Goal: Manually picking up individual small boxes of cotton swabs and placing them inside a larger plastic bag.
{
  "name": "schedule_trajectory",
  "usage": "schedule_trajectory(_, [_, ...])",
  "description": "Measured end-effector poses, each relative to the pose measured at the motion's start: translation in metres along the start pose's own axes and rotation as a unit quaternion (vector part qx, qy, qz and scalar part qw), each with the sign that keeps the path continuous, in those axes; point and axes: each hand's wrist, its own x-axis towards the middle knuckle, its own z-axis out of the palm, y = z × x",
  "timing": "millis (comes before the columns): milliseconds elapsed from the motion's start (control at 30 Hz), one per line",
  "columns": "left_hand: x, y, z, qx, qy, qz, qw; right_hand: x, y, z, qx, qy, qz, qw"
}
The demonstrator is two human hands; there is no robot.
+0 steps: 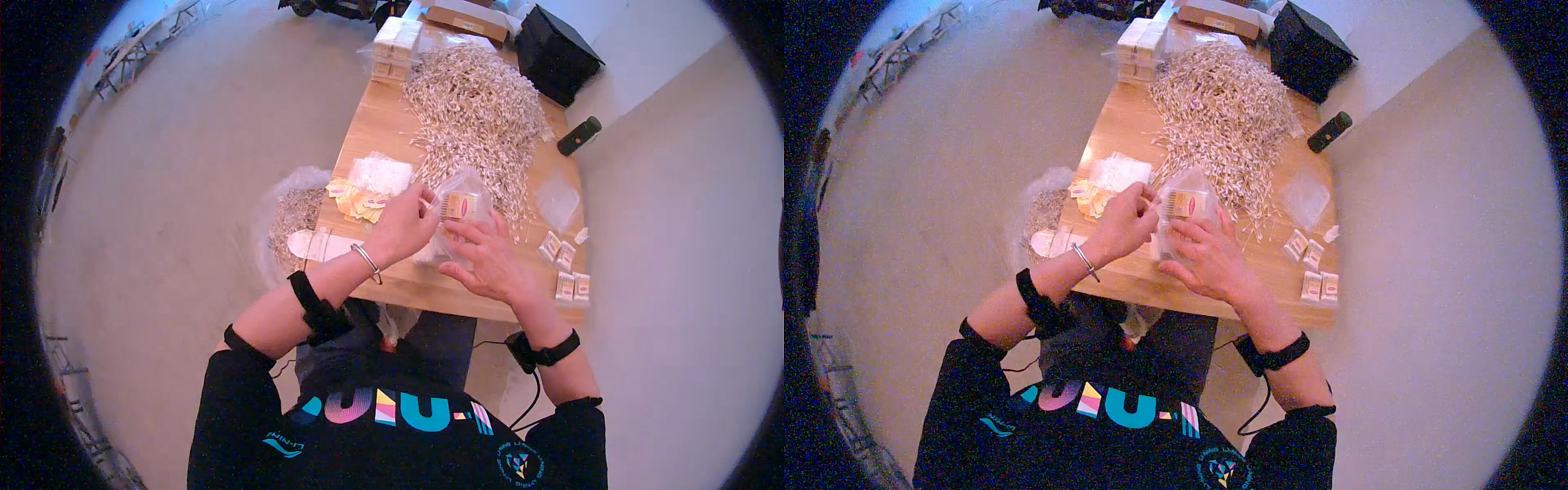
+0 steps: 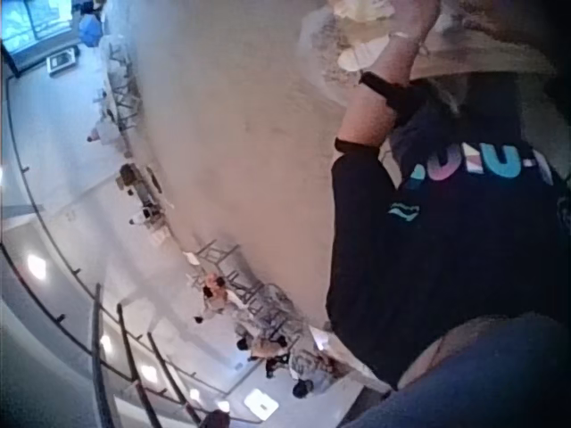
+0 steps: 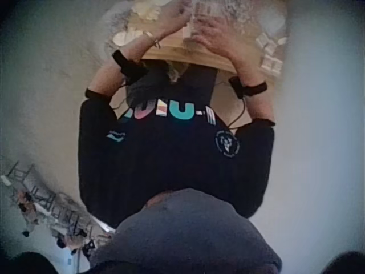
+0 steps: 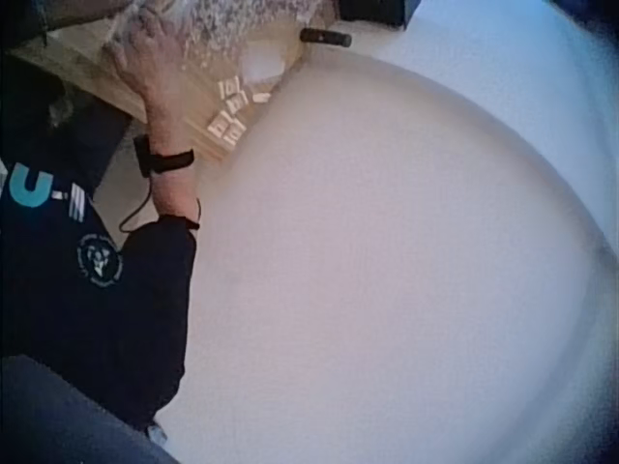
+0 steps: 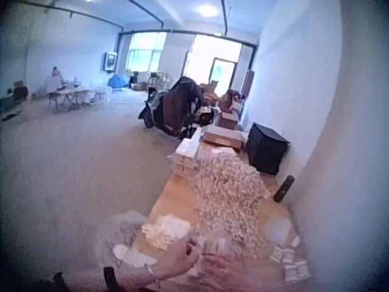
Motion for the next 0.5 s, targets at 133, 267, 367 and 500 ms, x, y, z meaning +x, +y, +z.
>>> schedule_trajectory(133, [0.001,0.009,0.005,-0.001,0.023,0.034,0.999,-0.004,0.01,0.003,-0.004,-0.033,-0.007,0.999])
schedule_trajectory(267, [0.0,0.01,0.011,-0.016,0.04,0.039,0.998,-0.004,0.013,0.003,0.008,-0.055,0.001,0.998])
schedule_trajectory(367, [0.0,0.01,0.011,-0.018,0.027,0.028,0.999,-0.002,0.022,0.008,0.091,-0.008,0.06,0.994])
schedule_trajectory(500, [-0.001,0.006,0.006,0.006,0.026,0.054,0.998,0.011,0.021,0.024,0.226,0.081,0.182,0.954])
